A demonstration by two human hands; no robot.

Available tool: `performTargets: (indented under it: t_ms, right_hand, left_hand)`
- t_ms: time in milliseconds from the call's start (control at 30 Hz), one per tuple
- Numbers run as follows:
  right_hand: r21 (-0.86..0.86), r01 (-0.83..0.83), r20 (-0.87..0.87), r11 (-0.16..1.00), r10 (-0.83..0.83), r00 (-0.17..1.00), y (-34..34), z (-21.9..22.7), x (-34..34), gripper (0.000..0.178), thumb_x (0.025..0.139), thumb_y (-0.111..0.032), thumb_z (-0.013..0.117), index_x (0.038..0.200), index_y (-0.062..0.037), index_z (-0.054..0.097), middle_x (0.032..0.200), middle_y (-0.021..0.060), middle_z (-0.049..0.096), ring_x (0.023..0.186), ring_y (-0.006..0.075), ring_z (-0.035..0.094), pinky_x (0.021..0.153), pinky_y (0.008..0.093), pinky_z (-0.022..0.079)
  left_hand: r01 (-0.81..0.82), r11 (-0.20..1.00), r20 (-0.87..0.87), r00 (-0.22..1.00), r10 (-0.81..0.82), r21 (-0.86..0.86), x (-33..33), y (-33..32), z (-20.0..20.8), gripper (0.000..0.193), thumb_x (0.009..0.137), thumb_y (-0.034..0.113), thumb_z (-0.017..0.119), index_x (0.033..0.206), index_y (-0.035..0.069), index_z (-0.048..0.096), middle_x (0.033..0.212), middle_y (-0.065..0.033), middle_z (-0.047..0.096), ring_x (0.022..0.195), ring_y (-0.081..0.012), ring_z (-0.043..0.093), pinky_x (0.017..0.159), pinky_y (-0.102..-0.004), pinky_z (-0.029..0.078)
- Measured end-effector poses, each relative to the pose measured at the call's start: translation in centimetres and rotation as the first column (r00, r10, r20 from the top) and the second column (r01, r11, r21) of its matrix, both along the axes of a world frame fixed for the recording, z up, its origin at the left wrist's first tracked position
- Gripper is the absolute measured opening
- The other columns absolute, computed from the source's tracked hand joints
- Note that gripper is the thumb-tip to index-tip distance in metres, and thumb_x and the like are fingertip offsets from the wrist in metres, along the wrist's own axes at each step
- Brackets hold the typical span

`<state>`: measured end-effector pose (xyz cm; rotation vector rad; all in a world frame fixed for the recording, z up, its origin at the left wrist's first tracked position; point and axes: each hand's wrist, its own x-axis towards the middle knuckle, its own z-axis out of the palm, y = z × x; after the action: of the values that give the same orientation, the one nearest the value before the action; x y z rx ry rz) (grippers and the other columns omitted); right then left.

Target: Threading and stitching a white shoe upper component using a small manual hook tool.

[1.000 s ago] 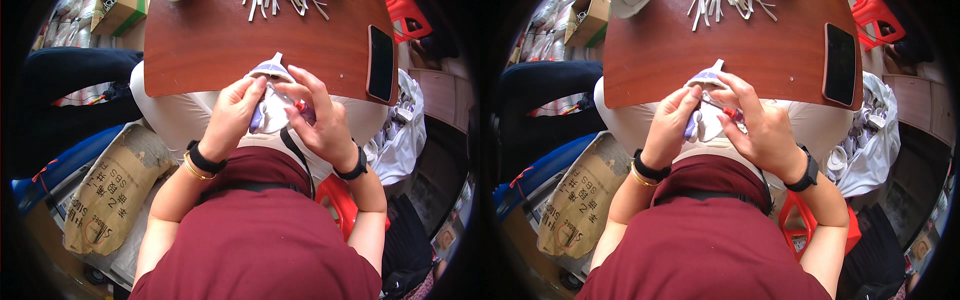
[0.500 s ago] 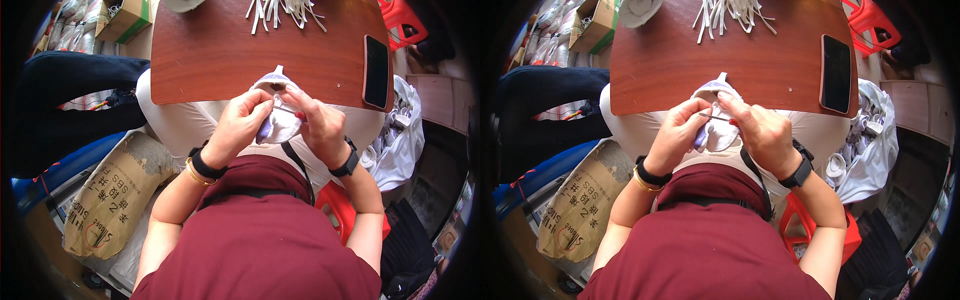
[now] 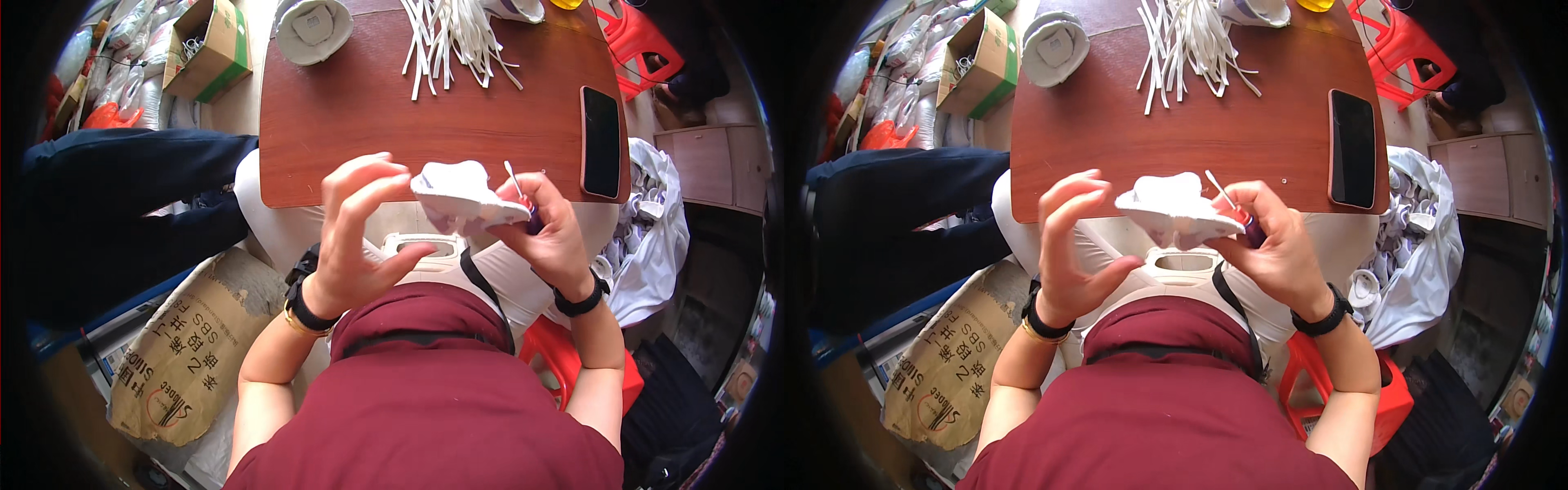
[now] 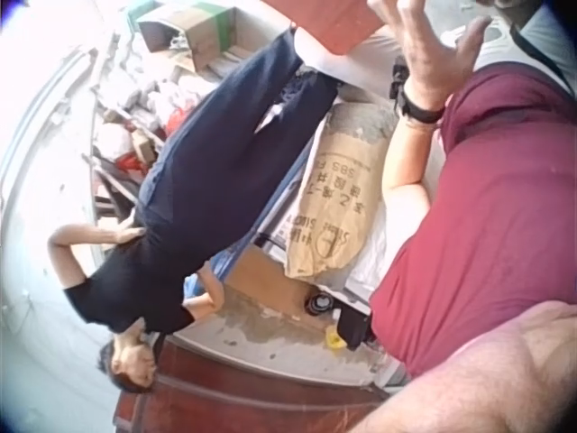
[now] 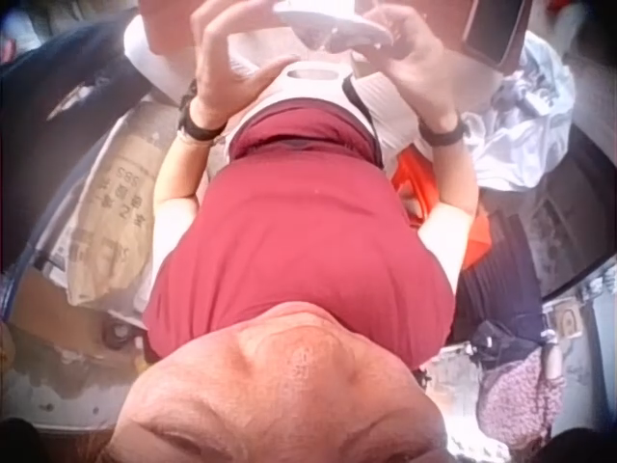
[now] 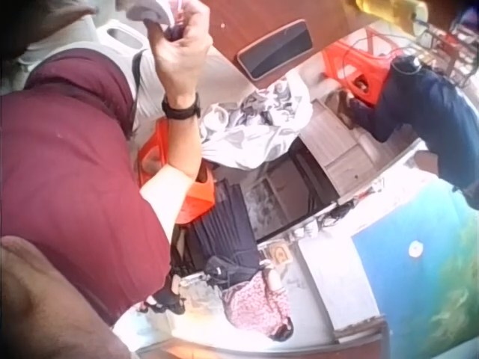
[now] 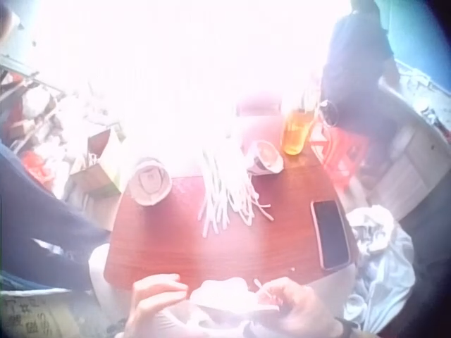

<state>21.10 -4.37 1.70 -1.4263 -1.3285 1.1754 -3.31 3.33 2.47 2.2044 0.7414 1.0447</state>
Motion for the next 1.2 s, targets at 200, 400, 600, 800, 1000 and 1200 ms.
performTargets:
  t_ms: [200, 400, 600, 800, 1000, 1200]
  right_hand:
    - [-0.279, -0.083, -0.483, 0.957, -0.065, 0.873, 0.5, 0.3, 0.9, 0.029, 0.086, -0.006, 0.073, 0.108, -0.0050, 0.055, 0.089, -0.0065, 0.057, 0.077, -0.0002, 0.051, 0.067, 0.0166, 0.041]
    - [-0.310, -0.016, -0.562, 0.951, -0.170, 0.809, 1.1, 0.2, 0.8, 0.025, 0.090, -0.013, 0.071, 0.109, -0.0086, 0.054, 0.083, -0.0074, 0.054, 0.062, -0.0028, 0.041, 0.053, 0.0152, 0.030]
    - [-0.293, -0.304, -0.818, 0.907, -0.073, 0.570, 0.9, -1.5, 1.4, 0.025, 0.092, -0.013, 0.066, 0.112, -0.0109, 0.050, 0.076, -0.0086, 0.046, 0.052, -0.0012, 0.030, 0.046, 0.0180, 0.019]
    - [-0.372, -0.303, -0.719, 0.878, -0.065, 0.692, 1.7, -1.3, 1.7, 0.031, 0.089, -0.014, 0.071, 0.113, -0.0100, 0.052, 0.082, -0.0073, 0.051, 0.064, -0.0010, 0.040, 0.052, 0.0162, 0.028]
    - [-0.334, -0.384, -0.663, 0.861, 0.076, 0.745, 1.5, -2.3, 1.0, 0.040, 0.083, -0.015, 0.079, 0.112, -0.0072, 0.053, 0.092, -0.0050, 0.056, 0.076, 0.0006, 0.048, 0.061, 0.0164, 0.038]
    - [-0.182, -0.044, -0.289, 0.982, -0.010, 0.957, 2.0, -2.8, -0.1, 0.037, 0.084, -0.007, 0.075, 0.114, -0.0047, 0.054, 0.092, -0.0019, 0.060, 0.076, 0.0035, 0.051, 0.069, 0.0205, 0.045]
  left_hand:
    - [0.341, 0.599, 0.323, 0.936, -0.142, -0.725, 1.2, 2.2, -1.5, 0.022, 0.084, 0.010, 0.076, 0.098, 0.001, 0.063, 0.101, -0.0041, 0.063, 0.098, -0.0122, 0.059, 0.087, -0.0304, 0.049]
    - [0.370, 0.297, 0.398, 0.917, 0.038, -0.880, 1.8, 1.5, -1.3, 0.026, 0.089, 0.012, 0.072, 0.111, 0.002, 0.060, 0.103, -0.0018, 0.064, 0.098, -0.0083, 0.058, 0.089, -0.0272, 0.048]
    - [0.610, 0.038, 0.610, 0.785, 0.108, -0.792, 1.6, 0.0, -1.9, 0.053, 0.090, 0.009, 0.069, 0.137, 0.001, 0.046, 0.123, -0.0068, 0.060, 0.114, -0.0143, 0.057, 0.097, -0.0308, 0.047]
    - [0.421, 0.108, 0.430, 0.899, 0.087, -0.901, 1.4, 1.2, -1.9, 0.046, 0.091, 0.014, 0.069, 0.132, 0.000, 0.052, 0.118, -0.0050, 0.062, 0.108, -0.0111, 0.058, 0.094, -0.0290, 0.047]
    - [0.380, 0.024, 0.381, 0.923, 0.059, -0.925, 1.3, 0.8, -1.3, 0.022, 0.090, 0.015, 0.071, 0.107, 0.003, 0.064, 0.098, -0.0007, 0.066, 0.088, -0.0076, 0.060, 0.080, -0.0245, 0.048]
    - [0.337, 0.074, 0.343, 0.891, 0.297, -0.939, 2.0, -1.2, -3.1, 0.032, 0.097, 0.021, 0.062, 0.122, 0.002, 0.056, 0.113, -0.0048, 0.064, 0.102, -0.0105, 0.060, 0.089, -0.0284, 0.049]
